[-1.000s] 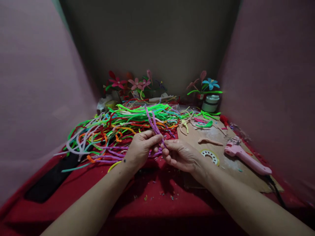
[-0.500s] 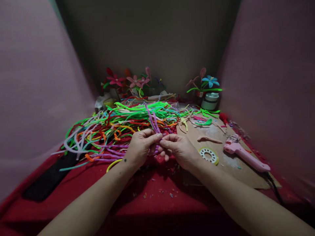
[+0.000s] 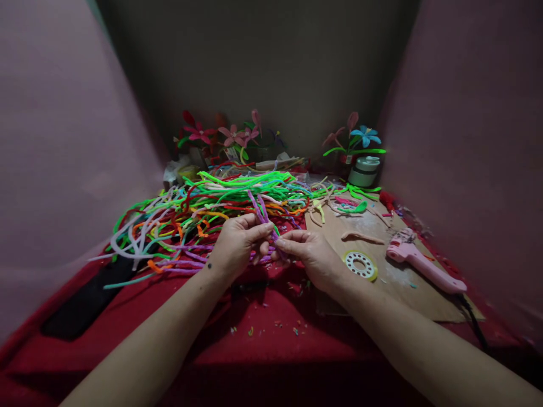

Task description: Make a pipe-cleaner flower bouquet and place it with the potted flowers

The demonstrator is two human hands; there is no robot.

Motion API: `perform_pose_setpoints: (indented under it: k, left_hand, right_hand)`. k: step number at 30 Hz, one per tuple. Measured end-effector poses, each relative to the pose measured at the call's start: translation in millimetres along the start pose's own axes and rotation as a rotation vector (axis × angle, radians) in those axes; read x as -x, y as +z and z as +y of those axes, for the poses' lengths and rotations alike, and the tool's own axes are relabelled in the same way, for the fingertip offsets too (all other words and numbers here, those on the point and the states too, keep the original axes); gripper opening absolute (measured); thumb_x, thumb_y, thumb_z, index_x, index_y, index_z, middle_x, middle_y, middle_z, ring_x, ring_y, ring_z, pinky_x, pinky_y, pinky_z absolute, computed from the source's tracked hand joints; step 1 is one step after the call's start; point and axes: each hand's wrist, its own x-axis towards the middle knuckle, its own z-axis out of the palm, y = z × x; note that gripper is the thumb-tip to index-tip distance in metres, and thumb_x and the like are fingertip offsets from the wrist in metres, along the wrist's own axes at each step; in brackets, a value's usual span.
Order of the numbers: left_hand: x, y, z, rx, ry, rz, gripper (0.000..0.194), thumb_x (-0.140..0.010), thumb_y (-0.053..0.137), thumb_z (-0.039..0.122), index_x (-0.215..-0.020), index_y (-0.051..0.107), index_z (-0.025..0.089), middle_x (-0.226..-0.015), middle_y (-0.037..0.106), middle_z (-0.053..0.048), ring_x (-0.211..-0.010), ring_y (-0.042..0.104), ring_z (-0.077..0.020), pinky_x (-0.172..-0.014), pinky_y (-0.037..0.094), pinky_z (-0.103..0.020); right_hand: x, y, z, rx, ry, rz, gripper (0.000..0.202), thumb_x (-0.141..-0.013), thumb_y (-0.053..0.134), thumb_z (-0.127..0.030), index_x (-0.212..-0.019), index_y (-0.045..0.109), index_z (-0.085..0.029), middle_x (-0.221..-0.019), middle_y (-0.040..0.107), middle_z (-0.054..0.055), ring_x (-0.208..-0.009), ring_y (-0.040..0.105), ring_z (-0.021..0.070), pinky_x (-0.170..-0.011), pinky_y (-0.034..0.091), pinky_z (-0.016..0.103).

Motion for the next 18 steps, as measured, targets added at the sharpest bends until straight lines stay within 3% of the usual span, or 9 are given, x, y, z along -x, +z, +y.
perform_pose_setpoints:
  k: [9,18]
  left_hand:
    - [2.1,4.9,-0.9,-0.027,-0.018,-0.014,0.017,-0.074,0.064,0.025,-0.063,0.056,0.014,-0.040,0.051,0.005,-0.029,0.038,-0.0046,-0.028,0.028,-0.014]
    - [1.6,4.0,3.1,-0.174,0.005,0.029,0.019,-0.072,0.065,0.030,-0.066,0.059,0.013,-0.047,0.058,0.000,-0.035,0.048,-0.0096,-0.032,0.037,-0.020]
  right_hand:
    - [-4.5,-0.5,0.6,0.008,0.013,0.099,0.021,-0.057,0.075,-0.031,-0.059,0.063,-0.013,-0.049,0.053,-0.004,-0.046,0.037,0.0061,-0.048,0.024,0.024]
    - [-6.9,-1.6,3.0,-0.064,0.017,0.151,0.020,-0.055,0.074,-0.029,-0.057,0.060,-0.014,-0.049,0.052,-0.005,-0.044,0.034,0.0058,-0.046,0.020,0.024]
